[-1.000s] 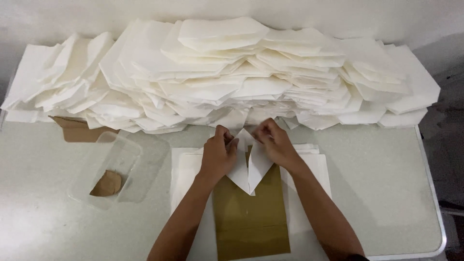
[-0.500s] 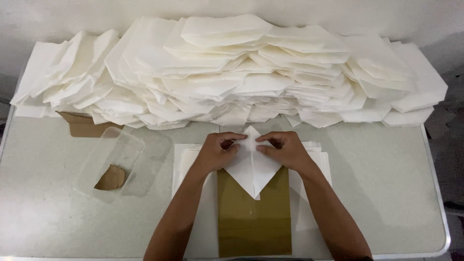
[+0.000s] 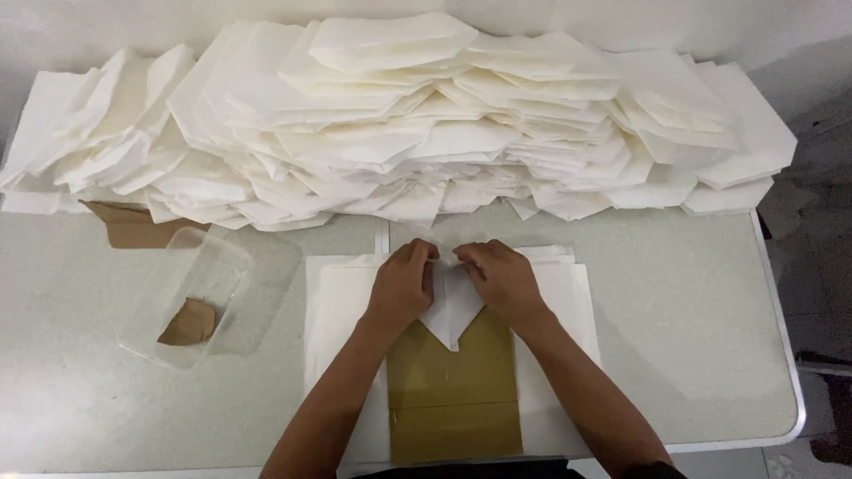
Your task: A person is manually folding white paper liners around a brown cardboard template on a work table.
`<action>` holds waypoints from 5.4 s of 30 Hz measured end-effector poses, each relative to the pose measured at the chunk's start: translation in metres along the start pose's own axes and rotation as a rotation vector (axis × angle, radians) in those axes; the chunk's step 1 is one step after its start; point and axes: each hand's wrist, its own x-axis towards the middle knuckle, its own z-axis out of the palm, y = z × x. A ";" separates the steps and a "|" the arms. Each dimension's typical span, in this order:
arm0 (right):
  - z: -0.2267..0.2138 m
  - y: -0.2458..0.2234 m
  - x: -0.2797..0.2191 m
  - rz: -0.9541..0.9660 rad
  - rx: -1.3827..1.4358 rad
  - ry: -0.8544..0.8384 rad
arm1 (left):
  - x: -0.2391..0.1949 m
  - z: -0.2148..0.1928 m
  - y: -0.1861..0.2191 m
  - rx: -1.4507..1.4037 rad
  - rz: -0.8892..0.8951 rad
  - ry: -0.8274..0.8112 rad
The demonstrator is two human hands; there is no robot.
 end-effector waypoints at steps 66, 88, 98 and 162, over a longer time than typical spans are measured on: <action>-0.006 -0.053 -0.041 0.260 0.063 -0.038 | -0.052 -0.027 0.014 0.120 0.202 -0.073; -0.021 -0.029 -0.015 0.223 0.095 -0.292 | -0.018 0.013 -0.013 0.374 0.273 0.070; -0.007 -0.045 -0.028 0.182 -0.265 -0.209 | -0.014 0.009 0.002 0.401 0.177 0.155; -0.072 0.057 -0.058 0.574 0.206 -0.031 | -0.067 -0.219 0.035 -0.362 -0.595 0.796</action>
